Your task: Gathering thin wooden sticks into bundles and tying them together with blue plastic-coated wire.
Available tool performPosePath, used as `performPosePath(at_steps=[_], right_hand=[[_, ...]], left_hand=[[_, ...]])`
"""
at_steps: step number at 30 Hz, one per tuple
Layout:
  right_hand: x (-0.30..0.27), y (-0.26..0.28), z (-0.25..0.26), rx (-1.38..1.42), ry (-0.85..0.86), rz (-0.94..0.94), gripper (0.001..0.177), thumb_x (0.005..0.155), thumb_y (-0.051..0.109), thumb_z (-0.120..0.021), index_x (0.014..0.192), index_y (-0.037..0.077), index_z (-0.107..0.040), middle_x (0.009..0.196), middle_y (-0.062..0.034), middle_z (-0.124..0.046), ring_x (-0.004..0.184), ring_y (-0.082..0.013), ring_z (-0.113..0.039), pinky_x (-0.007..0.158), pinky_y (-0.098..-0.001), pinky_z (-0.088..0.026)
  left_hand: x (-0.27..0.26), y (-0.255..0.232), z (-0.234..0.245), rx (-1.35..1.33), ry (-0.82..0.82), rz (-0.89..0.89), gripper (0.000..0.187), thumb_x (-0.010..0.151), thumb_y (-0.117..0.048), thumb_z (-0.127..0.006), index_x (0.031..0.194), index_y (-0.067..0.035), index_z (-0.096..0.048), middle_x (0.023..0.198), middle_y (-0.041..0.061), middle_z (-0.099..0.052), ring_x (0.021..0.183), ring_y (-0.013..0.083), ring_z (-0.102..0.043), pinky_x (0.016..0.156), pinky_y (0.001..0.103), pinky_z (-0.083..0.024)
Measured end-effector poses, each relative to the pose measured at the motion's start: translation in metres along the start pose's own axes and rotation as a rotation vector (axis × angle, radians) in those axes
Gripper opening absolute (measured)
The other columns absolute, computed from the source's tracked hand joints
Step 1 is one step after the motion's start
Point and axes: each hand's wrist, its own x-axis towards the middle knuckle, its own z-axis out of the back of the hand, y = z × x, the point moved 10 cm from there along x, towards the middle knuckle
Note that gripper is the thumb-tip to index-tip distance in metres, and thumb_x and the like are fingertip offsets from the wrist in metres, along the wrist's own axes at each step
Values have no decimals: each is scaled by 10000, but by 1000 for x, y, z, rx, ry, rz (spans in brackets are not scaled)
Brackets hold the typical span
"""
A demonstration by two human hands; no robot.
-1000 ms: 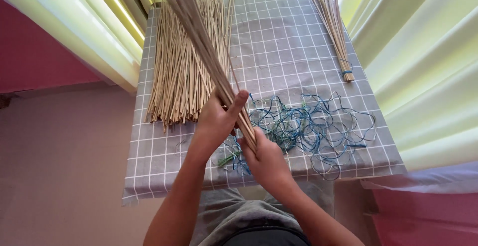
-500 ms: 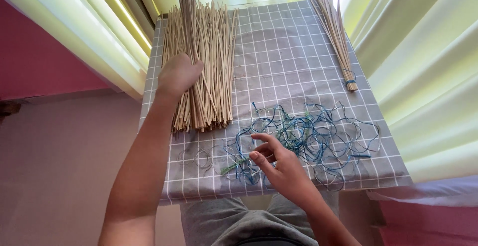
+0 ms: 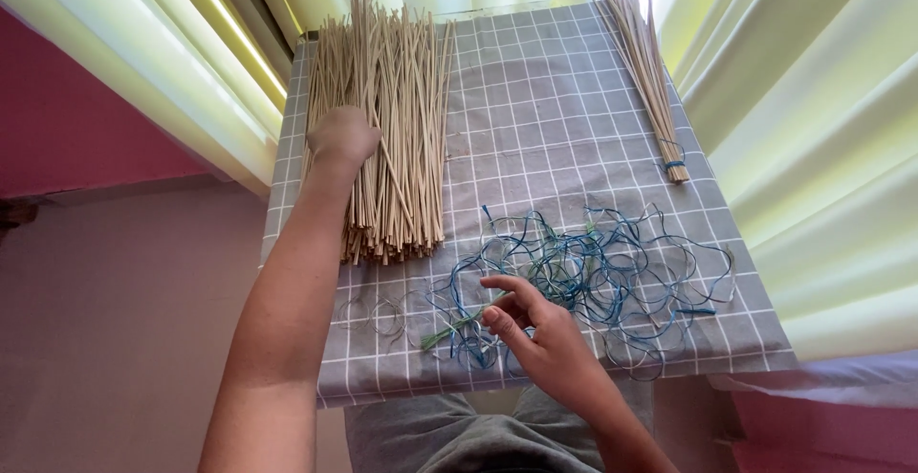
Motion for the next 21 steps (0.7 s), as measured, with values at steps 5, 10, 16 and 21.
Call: performPosePath(at_steps=[5, 10, 16, 21], right_hand=[[0, 2, -1, 10, 14, -19, 436, 953, 387, -585, 1354, 221, -630, 1012, -1, -811, 869, -116, -764, 787, -270, -587], [0, 2, -3, 16, 10, 12, 442, 955, 385, -585, 1361, 214, -627, 989, 0, -808, 869, -112, -768, 796, -269, -587], [2, 0, -6, 35, 17, 6, 437, 960, 363, -586, 1364, 201, -625, 998, -11, -802, 868, -123, -770, 784, -276, -601], [1, 0, -7, 45, 20, -8, 440, 957, 364, -585, 1363, 198, -624, 1011, -14, -814, 906, -124, -789, 815, -274, -613]], left_hand=[[-17, 1, 7, -159, -31, 22, 375, 976, -452, -716, 855, -112, -615, 813, 42, -643, 703, 220, -629, 598, 369, -517], [-33, -3, 13, -159, -58, 64, 714, 957, -582, -708, 1333, -4, -525, 1078, 145, -708, 954, 324, -707, 702, 433, -610], [-33, -9, 3, 60, -58, 59, 885, 949, -782, -561, 1367, -2, -520, 898, 71, -677, 629, 148, -602, 472, 276, -510], [-46, -16, 15, 135, -136, 16, 940, 922, -892, -478, 1309, -37, -519, 1188, 169, -604, 988, 274, -630, 656, 322, -607]])
